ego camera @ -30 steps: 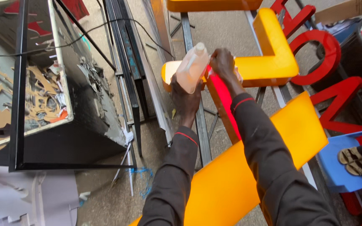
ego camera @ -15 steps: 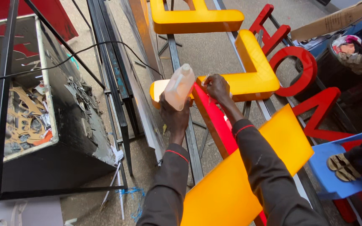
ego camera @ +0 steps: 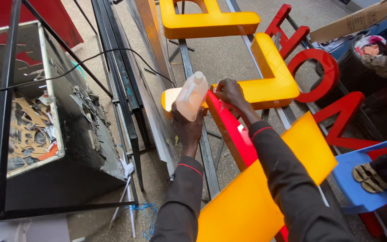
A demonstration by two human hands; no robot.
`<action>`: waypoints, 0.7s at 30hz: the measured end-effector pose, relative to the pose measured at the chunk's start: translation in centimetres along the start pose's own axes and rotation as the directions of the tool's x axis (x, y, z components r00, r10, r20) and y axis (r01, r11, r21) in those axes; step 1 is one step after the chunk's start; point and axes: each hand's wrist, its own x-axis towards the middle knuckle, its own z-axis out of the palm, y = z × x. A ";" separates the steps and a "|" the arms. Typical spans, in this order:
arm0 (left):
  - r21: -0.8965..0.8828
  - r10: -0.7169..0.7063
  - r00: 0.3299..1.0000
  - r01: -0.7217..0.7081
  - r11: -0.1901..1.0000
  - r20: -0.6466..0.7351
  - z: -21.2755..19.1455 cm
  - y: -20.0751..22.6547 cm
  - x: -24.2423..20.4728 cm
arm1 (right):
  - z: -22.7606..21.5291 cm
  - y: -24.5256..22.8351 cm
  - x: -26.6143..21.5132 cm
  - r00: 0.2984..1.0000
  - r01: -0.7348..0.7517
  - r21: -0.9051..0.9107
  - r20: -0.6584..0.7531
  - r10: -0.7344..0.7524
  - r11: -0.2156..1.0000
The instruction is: The person pours liquid from a plastic bottle onto a cloth and wipes the surfaces of large red and yellow letters. The person moves between different letters, repeatedly applying liquid and wiping the surfaces.
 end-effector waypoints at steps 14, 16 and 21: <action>0.053 0.071 0.997 -0.069 0.996 -0.035 -1.1 0.1 -0.4 | 0.3 2.9 -0.6 0.948 -0.129 0.130 -0.276 0.161 0.983; 0.018 0.066 0.996 -0.066 0.998 -0.057 -0.4 0.4 0.4 | -1.9 5.4 -0.4 0.925 -0.148 0.115 -0.334 0.179 0.982; 0.033 0.008 1.000 -0.007 0.999 -0.030 0.2 -0.6 -0.2 | -2.0 10.7 -1.6 0.862 -0.209 -0.111 -0.491 0.129 0.972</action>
